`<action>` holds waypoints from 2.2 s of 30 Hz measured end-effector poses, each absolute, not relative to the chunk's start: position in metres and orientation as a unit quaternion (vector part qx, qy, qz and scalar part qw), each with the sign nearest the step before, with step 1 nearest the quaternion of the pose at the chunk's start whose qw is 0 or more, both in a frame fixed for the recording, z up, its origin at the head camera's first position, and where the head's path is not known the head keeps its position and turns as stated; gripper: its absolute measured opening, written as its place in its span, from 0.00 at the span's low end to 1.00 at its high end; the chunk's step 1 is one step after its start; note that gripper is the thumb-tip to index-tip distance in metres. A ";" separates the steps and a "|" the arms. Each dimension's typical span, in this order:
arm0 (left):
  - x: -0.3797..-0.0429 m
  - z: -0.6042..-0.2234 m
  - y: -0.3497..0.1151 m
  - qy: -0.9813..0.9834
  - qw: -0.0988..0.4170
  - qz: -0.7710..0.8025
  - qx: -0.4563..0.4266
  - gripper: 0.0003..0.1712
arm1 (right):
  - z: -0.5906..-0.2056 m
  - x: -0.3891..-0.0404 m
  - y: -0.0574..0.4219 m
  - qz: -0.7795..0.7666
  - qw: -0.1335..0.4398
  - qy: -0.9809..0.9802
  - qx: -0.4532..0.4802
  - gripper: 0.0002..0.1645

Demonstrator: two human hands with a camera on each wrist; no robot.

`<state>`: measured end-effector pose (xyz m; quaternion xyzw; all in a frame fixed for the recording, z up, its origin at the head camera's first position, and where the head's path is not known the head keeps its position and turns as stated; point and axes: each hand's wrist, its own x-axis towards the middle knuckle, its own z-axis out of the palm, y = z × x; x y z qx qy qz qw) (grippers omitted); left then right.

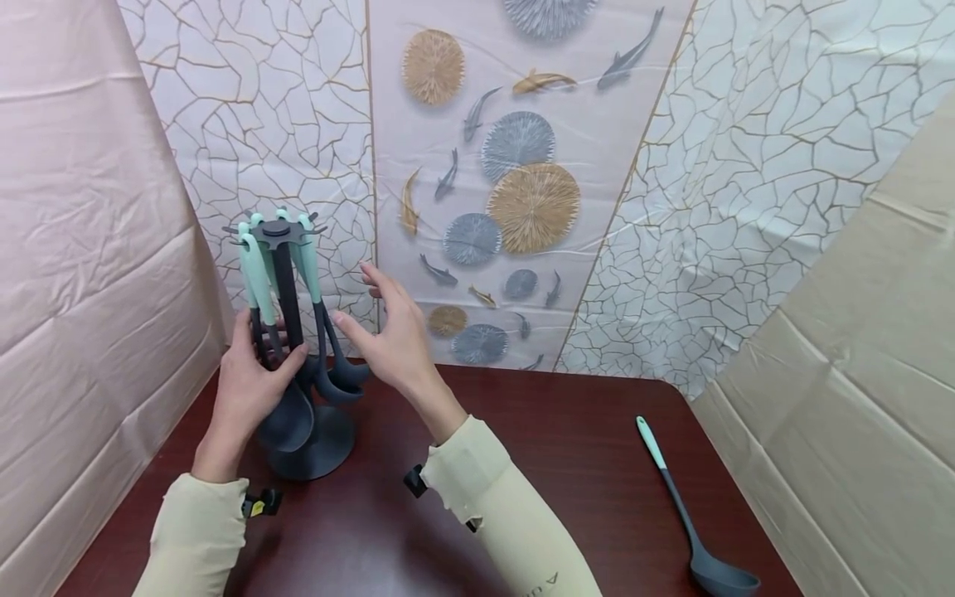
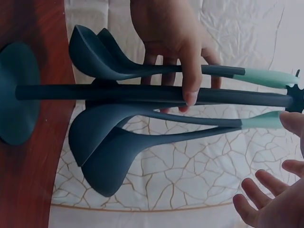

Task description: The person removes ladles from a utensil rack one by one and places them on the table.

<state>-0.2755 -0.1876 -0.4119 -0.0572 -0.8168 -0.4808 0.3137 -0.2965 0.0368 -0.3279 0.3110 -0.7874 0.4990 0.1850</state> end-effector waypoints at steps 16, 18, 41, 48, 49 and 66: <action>-0.275 -0.406 -0.184 -0.824 0.283 -0.488 -0.050 0.41 | -0.320 -0.306 0.014 0.534 0.159 -0.771 0.309 0.37; -0.274 -0.405 -0.184 -0.824 0.283 -0.489 -0.048 0.41 | -0.318 -0.307 0.010 0.534 0.153 -0.774 0.304 0.36; -0.275 -0.408 -0.183 -0.819 0.283 -0.496 -0.051 0.36 | -0.318 -0.313 -0.015 0.525 0.173 -0.786 0.278 0.19; -0.275 -0.406 -0.184 -0.817 0.280 -0.500 -0.058 0.37 | -0.317 -0.316 -0.019 0.517 0.167 -0.793 0.276 0.12; -0.275 -0.406 -0.184 -0.818 0.278 -0.501 -0.059 0.37 | -0.317 -0.316 -0.019 0.512 0.167 -0.796 0.277 0.11; -0.276 -0.407 -0.185 -0.816 0.280 -0.504 -0.051 0.40 | -0.316 -0.314 -0.013 0.471 0.145 -0.809 0.320 0.08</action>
